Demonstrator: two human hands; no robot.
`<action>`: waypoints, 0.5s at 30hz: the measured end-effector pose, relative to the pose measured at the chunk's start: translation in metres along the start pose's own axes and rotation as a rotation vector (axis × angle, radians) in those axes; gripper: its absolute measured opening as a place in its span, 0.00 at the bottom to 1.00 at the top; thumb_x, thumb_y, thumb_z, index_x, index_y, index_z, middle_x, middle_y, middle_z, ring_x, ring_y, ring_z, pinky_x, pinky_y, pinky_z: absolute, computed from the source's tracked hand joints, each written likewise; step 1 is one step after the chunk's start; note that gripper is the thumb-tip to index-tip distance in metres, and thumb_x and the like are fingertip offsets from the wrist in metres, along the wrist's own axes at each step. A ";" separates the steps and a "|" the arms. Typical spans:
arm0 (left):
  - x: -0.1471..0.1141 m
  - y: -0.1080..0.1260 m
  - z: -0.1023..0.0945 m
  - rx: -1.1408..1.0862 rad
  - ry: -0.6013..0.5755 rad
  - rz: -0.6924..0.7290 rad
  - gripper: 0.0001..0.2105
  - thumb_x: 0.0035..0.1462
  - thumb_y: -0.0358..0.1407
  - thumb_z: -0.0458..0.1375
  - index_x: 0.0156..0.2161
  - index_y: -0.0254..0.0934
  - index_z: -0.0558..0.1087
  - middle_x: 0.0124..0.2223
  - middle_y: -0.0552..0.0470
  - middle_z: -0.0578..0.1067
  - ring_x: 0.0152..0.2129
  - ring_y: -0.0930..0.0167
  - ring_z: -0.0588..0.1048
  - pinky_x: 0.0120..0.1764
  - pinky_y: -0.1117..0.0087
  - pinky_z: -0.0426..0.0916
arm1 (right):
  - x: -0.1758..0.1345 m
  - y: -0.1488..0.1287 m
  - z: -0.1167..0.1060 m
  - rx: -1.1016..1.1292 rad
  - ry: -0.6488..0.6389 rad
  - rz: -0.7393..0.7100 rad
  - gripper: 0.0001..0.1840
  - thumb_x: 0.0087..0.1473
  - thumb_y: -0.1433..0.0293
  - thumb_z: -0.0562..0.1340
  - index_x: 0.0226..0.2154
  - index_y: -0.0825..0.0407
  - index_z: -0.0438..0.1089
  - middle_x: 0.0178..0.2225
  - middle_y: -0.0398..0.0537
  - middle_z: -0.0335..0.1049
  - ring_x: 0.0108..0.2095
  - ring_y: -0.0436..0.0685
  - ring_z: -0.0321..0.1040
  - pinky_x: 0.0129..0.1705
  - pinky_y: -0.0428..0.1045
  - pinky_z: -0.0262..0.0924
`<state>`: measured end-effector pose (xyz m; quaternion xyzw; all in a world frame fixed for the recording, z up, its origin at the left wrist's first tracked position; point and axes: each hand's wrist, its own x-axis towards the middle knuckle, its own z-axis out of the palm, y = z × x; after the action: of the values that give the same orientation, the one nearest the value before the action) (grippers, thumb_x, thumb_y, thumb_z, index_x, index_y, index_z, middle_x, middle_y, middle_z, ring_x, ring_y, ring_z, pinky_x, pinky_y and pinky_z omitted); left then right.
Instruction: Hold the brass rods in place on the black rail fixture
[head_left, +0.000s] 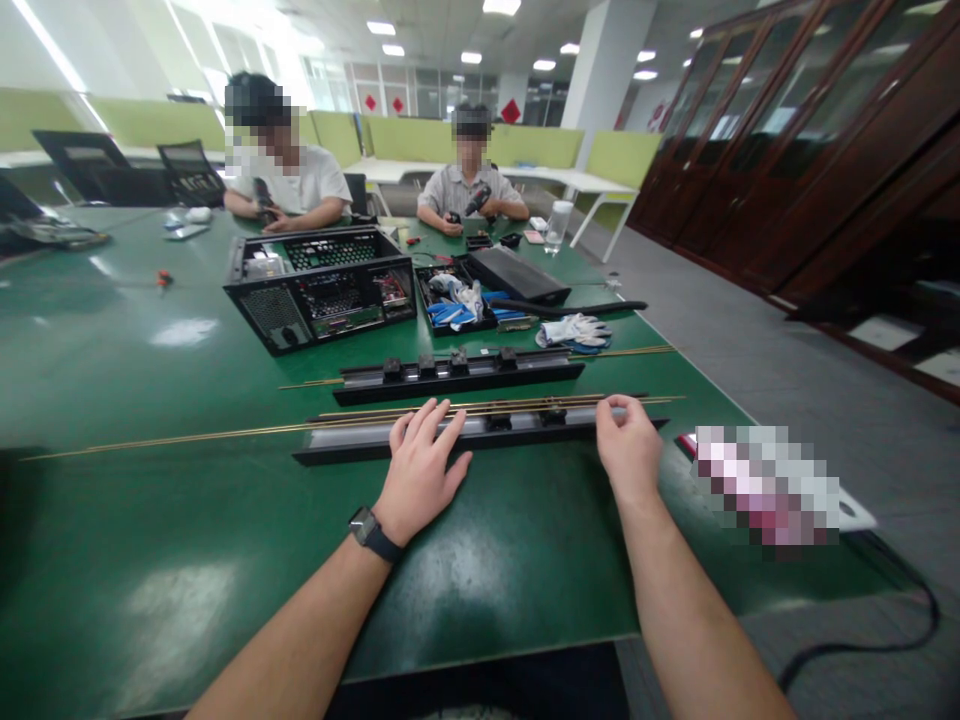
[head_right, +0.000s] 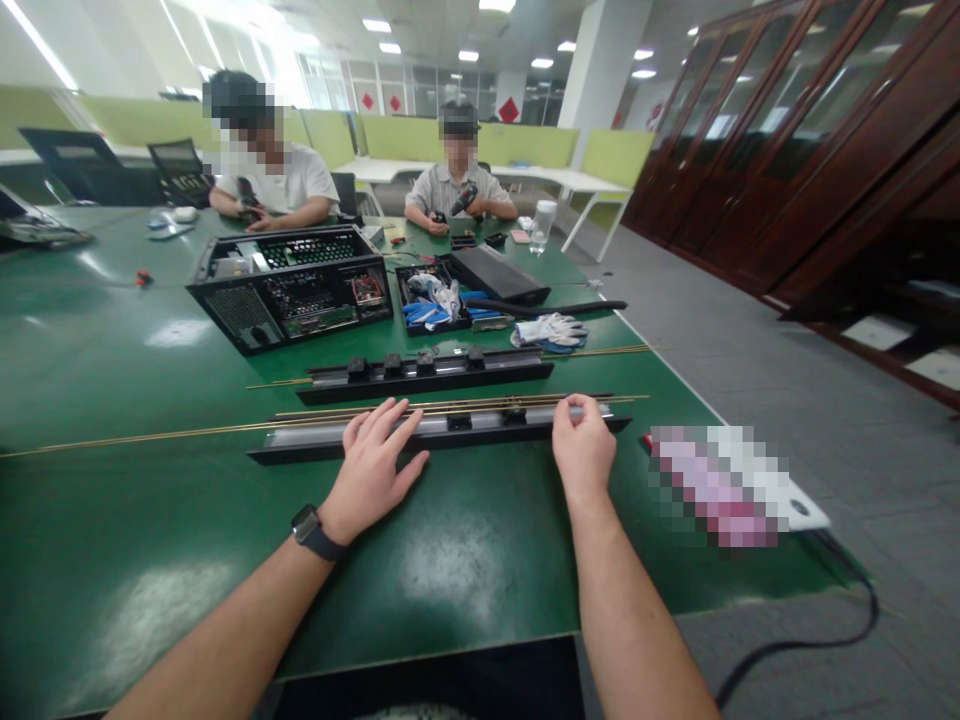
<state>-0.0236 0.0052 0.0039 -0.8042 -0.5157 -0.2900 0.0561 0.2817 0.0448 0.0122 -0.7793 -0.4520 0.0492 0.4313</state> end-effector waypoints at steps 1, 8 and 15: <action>0.000 0.000 0.000 0.002 -0.001 0.001 0.24 0.66 0.40 0.58 0.66 0.42 0.66 0.67 0.41 0.68 0.67 0.55 0.62 0.65 0.49 0.54 | 0.000 0.000 0.000 -0.010 -0.005 0.000 0.13 0.60 0.58 0.61 0.41 0.47 0.77 0.29 0.48 0.74 0.30 0.60 0.68 0.39 0.52 0.58; 0.000 -0.001 0.001 0.004 0.006 0.005 0.25 0.65 0.40 0.59 0.65 0.42 0.67 0.67 0.40 0.68 0.67 0.54 0.62 0.65 0.49 0.55 | 0.007 0.005 0.001 -0.052 -0.014 0.002 0.19 0.60 0.56 0.60 0.42 0.50 0.80 0.32 0.53 0.78 0.33 0.63 0.72 0.41 0.53 0.61; 0.000 -0.001 0.001 0.012 0.009 0.010 0.24 0.65 0.39 0.58 0.65 0.41 0.67 0.67 0.40 0.68 0.67 0.54 0.62 0.65 0.49 0.55 | 0.008 0.013 0.013 0.231 0.004 0.053 0.23 0.58 0.52 0.63 0.42 0.55 0.80 0.21 0.47 0.74 0.24 0.58 0.70 0.31 0.50 0.60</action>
<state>-0.0238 0.0062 0.0024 -0.8052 -0.5130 -0.2904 0.0646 0.2888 0.0563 -0.0025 -0.7362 -0.4216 0.1106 0.5177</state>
